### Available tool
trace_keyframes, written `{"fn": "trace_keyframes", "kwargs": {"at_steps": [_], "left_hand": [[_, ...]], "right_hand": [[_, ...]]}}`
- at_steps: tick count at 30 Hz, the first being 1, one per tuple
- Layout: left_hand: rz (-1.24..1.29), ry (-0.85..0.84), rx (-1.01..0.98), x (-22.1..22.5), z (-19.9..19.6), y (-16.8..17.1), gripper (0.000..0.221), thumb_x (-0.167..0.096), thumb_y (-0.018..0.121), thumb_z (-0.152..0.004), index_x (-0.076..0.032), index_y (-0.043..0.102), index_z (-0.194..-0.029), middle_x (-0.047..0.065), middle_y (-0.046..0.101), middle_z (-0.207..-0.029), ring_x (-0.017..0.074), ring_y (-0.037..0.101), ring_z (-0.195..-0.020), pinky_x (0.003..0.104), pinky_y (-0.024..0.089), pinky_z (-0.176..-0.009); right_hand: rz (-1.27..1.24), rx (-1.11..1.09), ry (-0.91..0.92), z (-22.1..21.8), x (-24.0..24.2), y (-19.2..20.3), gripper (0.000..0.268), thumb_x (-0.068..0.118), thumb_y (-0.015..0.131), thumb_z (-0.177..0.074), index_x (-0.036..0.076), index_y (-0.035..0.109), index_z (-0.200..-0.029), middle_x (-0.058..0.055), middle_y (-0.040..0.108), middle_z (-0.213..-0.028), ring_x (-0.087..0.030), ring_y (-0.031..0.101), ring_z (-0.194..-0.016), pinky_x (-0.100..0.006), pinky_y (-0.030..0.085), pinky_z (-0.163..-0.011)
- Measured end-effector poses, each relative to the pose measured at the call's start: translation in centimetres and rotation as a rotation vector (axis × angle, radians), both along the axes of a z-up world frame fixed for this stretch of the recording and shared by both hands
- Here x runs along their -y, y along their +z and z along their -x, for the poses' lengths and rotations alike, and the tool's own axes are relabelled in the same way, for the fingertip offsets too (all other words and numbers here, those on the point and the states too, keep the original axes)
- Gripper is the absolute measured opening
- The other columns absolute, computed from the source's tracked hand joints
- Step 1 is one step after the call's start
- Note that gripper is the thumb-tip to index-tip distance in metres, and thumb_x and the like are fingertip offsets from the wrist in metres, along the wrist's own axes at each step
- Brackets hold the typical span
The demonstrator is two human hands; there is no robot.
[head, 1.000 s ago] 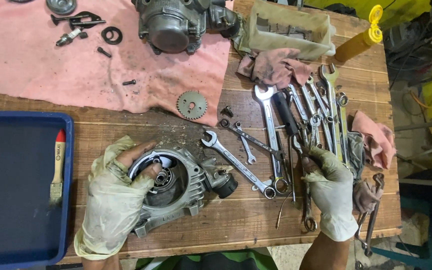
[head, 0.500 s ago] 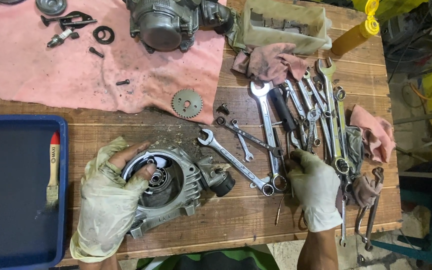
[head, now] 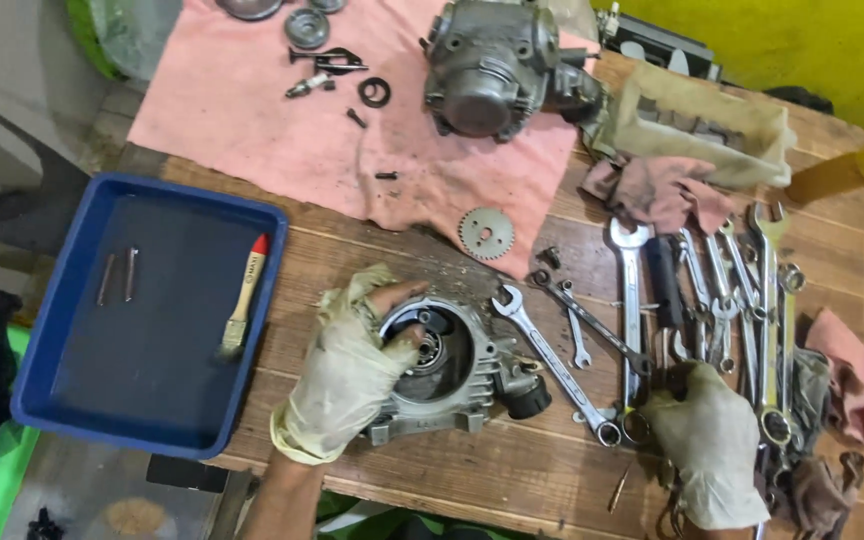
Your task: The person removes a gear from a mechanical housing, then uses a small metal rod to manipulate internal components. They continue to adjust parts inside the housing with gloved hands while various tools and disassembled engine parts remain on the workbench.
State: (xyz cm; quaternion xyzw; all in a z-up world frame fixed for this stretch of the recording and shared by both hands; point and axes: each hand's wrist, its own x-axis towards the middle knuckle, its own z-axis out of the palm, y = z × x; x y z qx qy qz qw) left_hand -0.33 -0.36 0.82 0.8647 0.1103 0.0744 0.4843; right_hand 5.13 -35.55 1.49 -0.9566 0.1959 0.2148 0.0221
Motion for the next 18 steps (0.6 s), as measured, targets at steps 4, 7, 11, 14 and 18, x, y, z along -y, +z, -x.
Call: {"fn": "trace_keyframes", "kwargs": {"at_steps": [4, 7, 11, 14, 18], "left_hand": [[0.013, -0.019, -0.042, 0.0, 0.0, -0.1, 0.042, -0.025, 0.075, -0.083, -0.029, 0.075, -0.125, 0.004, 0.057, -0.146, 0.0265, 0.051, -0.134, 0.043, 0.032, -0.114], [0.042, -0.027, -0.054, 0.1, -0.2, -0.4, 0.045, -0.015, 0.073, -0.082, -0.027, 0.075, -0.125, 0.004, 0.054, -0.148, 0.0263, 0.050, -0.137, 0.041, 0.033, -0.116], [0.036, -0.029, -0.052, 0.1, -0.2, -0.4, 0.042, -0.015, 0.074, -0.083, -0.024, 0.075, -0.124, 0.005, 0.053, -0.149, 0.0266, 0.051, -0.137, 0.040, 0.035, -0.116], [0.102, -0.010, -0.068, 0.2, -0.3, -0.2, 0.041, -0.014, 0.076, -0.084, -0.023, 0.075, -0.123, 0.003, 0.054, -0.149, 0.0246, 0.051, -0.138, 0.040, 0.038, -0.116], [0.014, -0.004, 0.000, 0.1, -0.2, -0.8, 0.042, -0.014, 0.077, -0.082, -0.026, 0.075, -0.122, 0.001, 0.056, -0.148, 0.0243, 0.057, -0.132, 0.040, 0.041, -0.112]], "right_hand": [[-0.233, 0.020, -0.190, 0.6, -1.6, 2.9, 0.033, 0.013, 0.071, -0.090, 0.004, 0.065, -0.120, -0.020, 0.077, -0.111, -0.035, 0.076, -0.097, -0.047, 0.061, -0.095], [-0.618, 0.132, -0.344, 1.5, -2.5, 5.9, 0.029, -0.005, 0.060, -0.087, 0.002, 0.062, -0.115, -0.020, 0.072, -0.104, -0.032, 0.069, -0.101, -0.049, 0.054, -0.103], [-1.025, 0.419, -0.428, 3.4, -0.8, 6.4, 0.034, -0.011, 0.054, -0.095, -0.002, 0.059, -0.128, -0.019, 0.065, -0.123, -0.032, 0.063, -0.114, -0.045, 0.050, -0.115], [-2.591, -0.047, -0.953, -0.5, 7.2, -0.3, 0.029, -0.008, 0.054, -0.103, -0.020, 0.064, -0.128, -0.052, 0.049, -0.135, -0.062, 0.044, -0.131, -0.066, 0.030, -0.111], [-2.151, 0.218, -0.699, -0.4, -6.2, 7.9, 0.025, -0.005, 0.045, -0.099, -0.001, 0.064, -0.083, -0.017, 0.062, -0.085, -0.021, 0.066, -0.067, -0.022, 0.062, -0.066]]}}
